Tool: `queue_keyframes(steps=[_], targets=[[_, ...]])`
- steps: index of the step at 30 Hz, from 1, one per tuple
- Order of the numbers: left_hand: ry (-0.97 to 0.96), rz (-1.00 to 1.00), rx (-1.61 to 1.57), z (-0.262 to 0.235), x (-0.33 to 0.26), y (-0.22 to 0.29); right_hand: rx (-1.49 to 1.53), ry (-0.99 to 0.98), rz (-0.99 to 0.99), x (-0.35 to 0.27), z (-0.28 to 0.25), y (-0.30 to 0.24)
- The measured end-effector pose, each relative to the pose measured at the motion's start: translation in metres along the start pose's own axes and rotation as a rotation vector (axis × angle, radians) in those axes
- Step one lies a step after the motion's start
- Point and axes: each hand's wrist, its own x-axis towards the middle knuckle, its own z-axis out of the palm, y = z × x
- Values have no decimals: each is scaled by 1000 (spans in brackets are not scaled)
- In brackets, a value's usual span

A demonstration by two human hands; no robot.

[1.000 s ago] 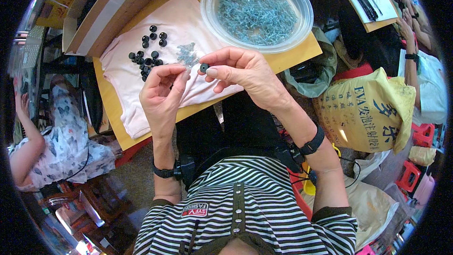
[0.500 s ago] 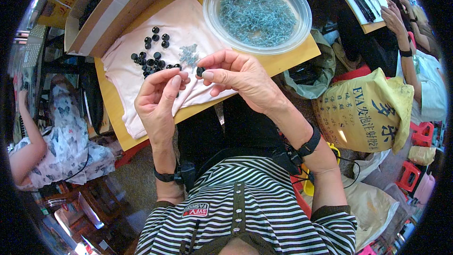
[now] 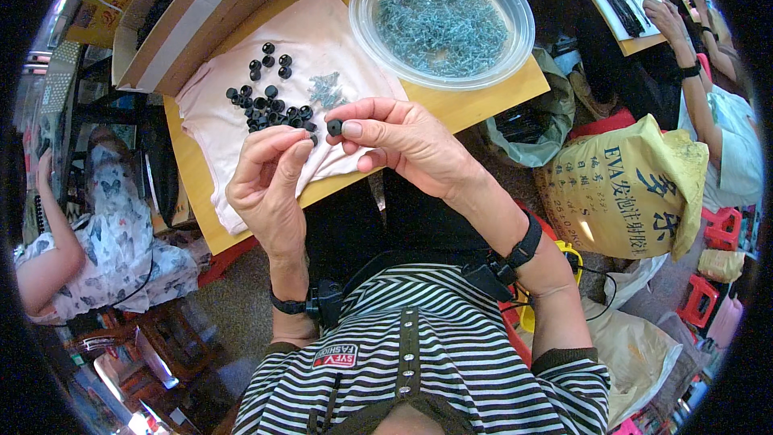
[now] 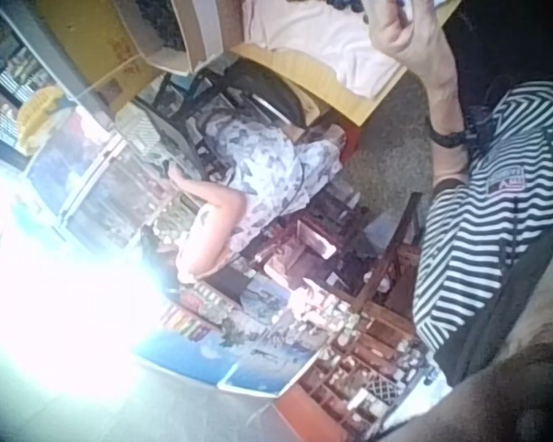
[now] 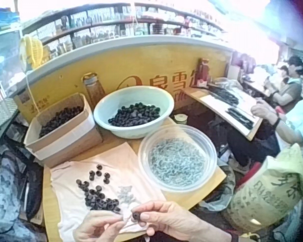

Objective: Inserting silver metal pins into black circular plastic components.

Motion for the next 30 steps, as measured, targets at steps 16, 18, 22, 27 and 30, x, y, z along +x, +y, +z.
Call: queue_keyframes(steps=[16,18,22,27,30], targets=[[-72,55,384,-3,2,11,-107,-13,-22,1,4,4],[-85,125,458,-4,3,10,-127,-2,-19,2,4,4],[-128,176,468,-1,5,8,-228,25,-41,-1,4,4],[-120,31,249,-1,1,-5,-213,95,-56,-2,5,7],[-107,-89,99,-1,0,-14,-218,130,-124,-1,6,8]])
